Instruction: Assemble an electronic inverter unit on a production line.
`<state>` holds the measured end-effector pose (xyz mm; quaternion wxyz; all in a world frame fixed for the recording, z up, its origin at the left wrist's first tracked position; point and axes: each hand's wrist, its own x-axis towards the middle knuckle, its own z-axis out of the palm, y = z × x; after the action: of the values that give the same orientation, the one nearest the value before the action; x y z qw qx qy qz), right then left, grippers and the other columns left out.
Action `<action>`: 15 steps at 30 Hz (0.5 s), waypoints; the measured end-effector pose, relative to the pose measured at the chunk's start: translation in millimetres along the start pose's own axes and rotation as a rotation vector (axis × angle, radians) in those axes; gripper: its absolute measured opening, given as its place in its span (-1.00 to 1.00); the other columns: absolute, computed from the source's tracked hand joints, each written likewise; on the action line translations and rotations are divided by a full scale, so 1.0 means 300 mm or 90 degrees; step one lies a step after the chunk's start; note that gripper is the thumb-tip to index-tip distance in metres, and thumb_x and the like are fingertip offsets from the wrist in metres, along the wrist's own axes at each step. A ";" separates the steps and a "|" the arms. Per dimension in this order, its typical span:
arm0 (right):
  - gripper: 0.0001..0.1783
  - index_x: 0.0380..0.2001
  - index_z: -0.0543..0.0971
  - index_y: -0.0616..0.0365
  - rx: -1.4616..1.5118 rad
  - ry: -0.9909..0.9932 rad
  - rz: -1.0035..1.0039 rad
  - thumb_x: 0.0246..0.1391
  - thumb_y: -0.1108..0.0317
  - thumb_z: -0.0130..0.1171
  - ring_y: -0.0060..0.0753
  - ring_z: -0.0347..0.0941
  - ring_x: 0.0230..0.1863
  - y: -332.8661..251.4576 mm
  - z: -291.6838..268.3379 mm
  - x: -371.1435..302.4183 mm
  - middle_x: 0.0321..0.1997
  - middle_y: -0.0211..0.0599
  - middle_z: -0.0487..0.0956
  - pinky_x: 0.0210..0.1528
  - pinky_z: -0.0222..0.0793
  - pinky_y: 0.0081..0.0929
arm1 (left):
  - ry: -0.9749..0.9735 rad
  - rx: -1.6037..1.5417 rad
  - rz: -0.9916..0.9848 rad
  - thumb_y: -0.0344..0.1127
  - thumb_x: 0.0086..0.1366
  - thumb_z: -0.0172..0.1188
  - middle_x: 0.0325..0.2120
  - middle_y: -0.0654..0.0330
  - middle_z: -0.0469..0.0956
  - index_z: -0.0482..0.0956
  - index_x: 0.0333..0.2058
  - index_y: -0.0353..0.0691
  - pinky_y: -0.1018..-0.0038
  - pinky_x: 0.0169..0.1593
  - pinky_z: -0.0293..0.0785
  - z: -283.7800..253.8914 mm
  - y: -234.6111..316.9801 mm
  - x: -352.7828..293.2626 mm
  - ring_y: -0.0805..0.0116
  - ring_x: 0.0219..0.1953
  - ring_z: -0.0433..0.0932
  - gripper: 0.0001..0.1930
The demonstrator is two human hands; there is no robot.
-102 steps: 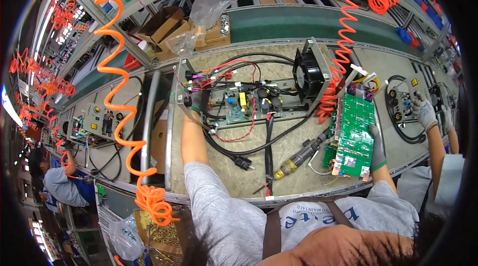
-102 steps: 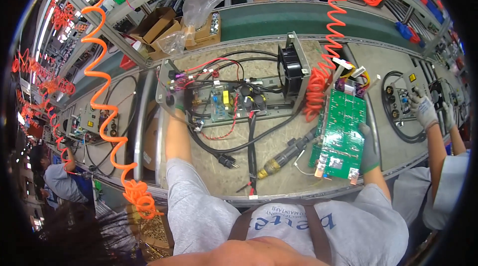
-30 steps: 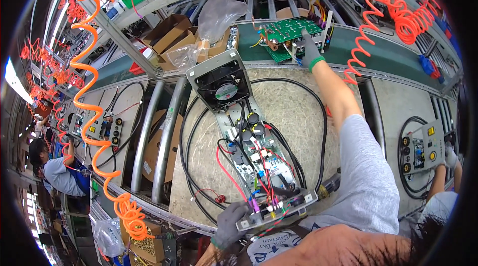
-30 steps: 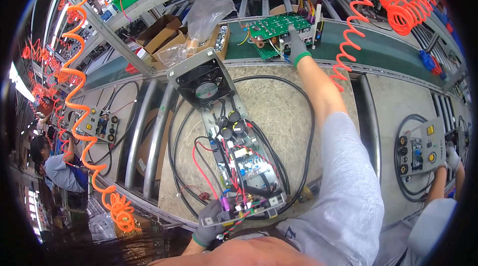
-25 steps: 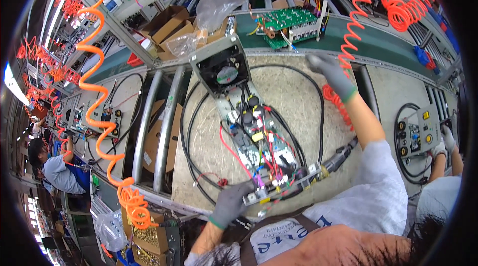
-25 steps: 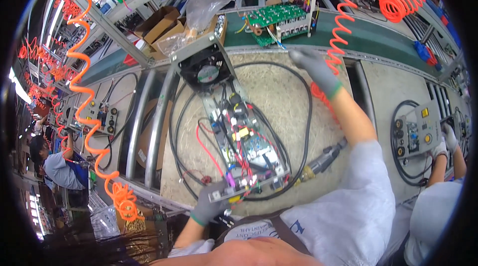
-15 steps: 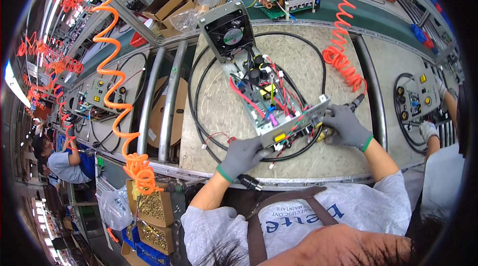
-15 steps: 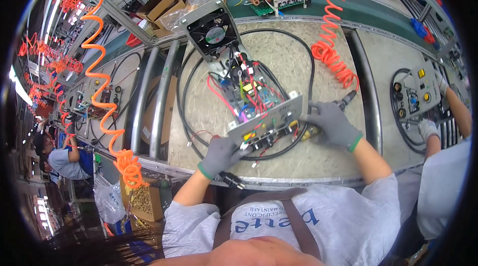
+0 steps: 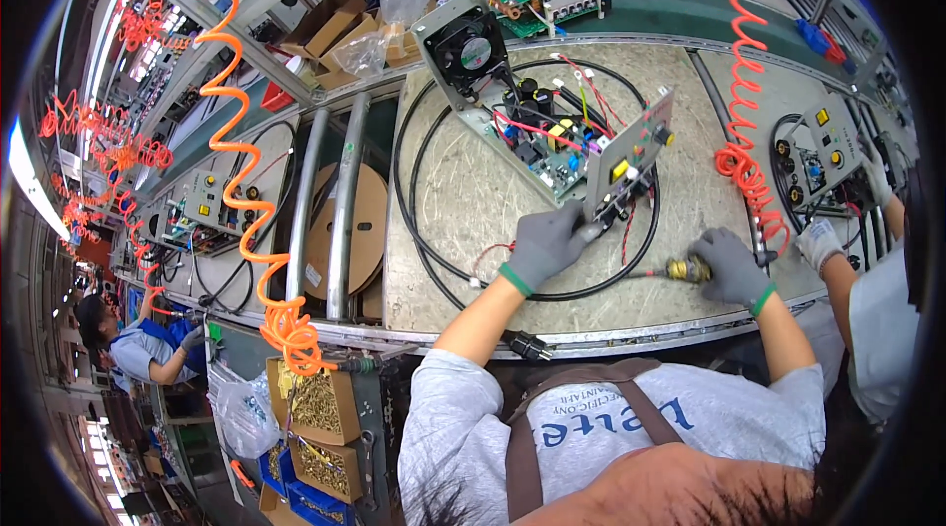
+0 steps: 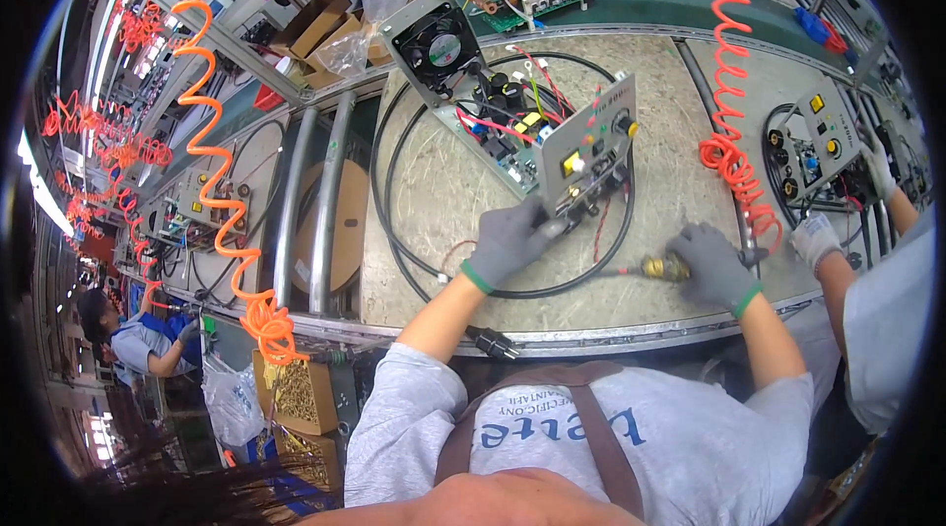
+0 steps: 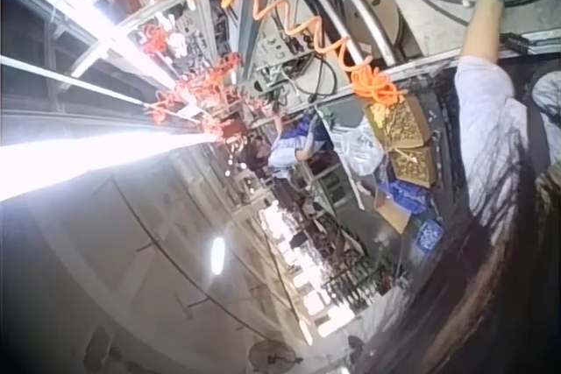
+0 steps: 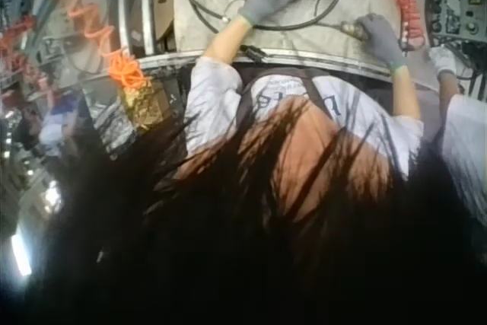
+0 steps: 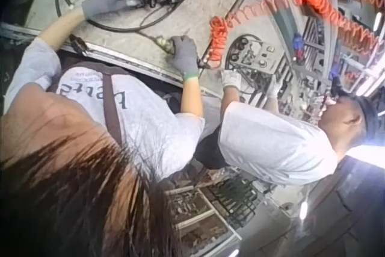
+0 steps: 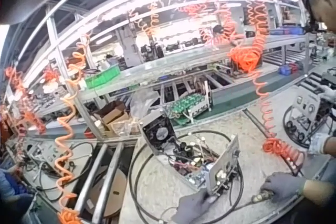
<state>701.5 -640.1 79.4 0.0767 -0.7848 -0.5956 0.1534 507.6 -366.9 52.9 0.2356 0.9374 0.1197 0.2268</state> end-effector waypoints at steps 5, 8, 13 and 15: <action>-0.44 -0.21 0.50 -0.04 -0.019 0.016 -0.077 -0.49 0.45 0.30 -0.09 0.32 -0.05 -0.107 0.020 -0.009 -0.16 -0.28 0.44 0.02 0.27 -0.20 | -0.008 -0.069 -0.101 0.10 0.17 0.21 -0.49 0.09 0.59 0.46 -0.24 -0.14 0.17 -0.39 0.46 0.186 0.079 0.262 0.02 -0.43 0.59 -0.58; -0.42 -0.16 0.50 -0.02 -0.020 0.017 -0.171 -0.46 0.43 0.30 -0.10 0.34 -0.02 -0.125 0.033 0.018 -0.12 -0.28 0.46 0.06 0.26 -0.21 | -0.027 -0.197 -0.131 0.09 0.17 0.21 -0.35 0.08 0.61 0.49 -0.14 -0.12 0.21 -0.22 0.50 0.236 0.055 0.298 0.07 -0.28 0.61 -0.55; -0.27 0.11 0.40 0.14 0.249 0.119 -0.004 -0.25 0.28 0.33 -0.11 0.40 0.03 -0.025 0.011 -0.002 -0.05 -0.17 0.48 0.07 0.31 -0.20 | 0.068 0.009 -0.196 -0.09 0.13 0.22 -0.07 0.09 0.54 0.52 -0.07 -0.13 0.25 0.04 0.42 0.012 -0.161 0.217 0.11 -0.03 0.52 -0.59; -0.23 0.17 0.34 0.15 0.208 0.298 0.094 -0.15 0.18 0.30 -0.13 0.40 0.10 -0.011 0.039 0.115 0.06 -0.11 0.47 0.11 0.31 -0.22 | 0.058 0.207 -0.247 -0.11 0.16 0.19 0.03 0.04 0.46 0.49 -0.03 -0.15 0.21 0.12 0.34 -0.052 -0.333 0.225 0.04 0.10 0.39 -0.58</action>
<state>703.0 -607.0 64.3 0.3257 -0.8175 -0.4703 0.0670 546.8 -252.5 40.4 0.1150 0.9112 0.3431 0.1970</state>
